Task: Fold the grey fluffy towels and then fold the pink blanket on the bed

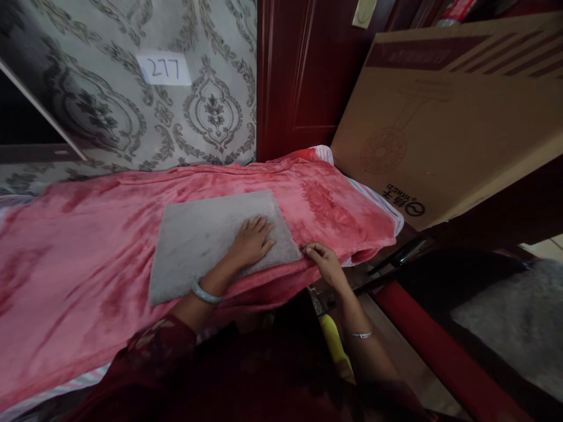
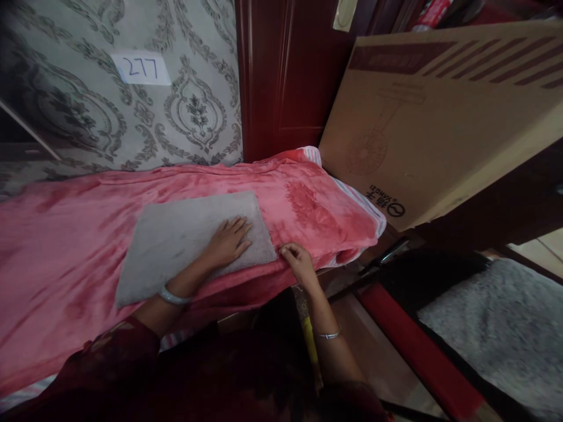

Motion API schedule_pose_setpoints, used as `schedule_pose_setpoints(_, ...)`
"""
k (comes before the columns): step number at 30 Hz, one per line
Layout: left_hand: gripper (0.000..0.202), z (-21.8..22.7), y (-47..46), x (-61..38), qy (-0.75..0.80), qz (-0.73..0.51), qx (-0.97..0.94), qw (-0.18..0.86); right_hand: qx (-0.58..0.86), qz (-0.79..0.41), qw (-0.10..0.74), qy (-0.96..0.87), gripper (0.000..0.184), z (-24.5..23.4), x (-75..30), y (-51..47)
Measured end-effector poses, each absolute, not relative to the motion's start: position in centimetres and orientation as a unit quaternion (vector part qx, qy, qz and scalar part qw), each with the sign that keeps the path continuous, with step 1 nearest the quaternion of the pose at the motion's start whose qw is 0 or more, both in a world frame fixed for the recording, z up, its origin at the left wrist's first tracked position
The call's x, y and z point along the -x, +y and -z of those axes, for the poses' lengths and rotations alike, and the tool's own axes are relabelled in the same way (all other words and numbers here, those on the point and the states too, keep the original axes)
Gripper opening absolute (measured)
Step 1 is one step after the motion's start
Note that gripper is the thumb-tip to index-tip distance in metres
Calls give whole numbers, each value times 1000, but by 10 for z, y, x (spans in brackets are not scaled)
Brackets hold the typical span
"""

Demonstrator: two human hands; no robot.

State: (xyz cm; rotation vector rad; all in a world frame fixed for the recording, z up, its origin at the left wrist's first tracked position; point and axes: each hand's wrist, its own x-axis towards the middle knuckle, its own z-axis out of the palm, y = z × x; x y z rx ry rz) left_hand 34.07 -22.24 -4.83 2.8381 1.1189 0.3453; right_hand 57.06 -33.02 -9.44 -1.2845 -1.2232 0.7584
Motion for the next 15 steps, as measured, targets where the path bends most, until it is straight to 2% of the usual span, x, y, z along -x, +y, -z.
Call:
schedule_pose_setpoints(6, 58, 44, -225, -342, 374, -100, -921, 39, 543, -276, 558, -563, 26, 94, -565, -330)
schedule_pose_setpoints(15, 58, 46, -224, -341, 370, -107, -922, 37, 530, -310, 597, -517, 22, 97, -566, -337)
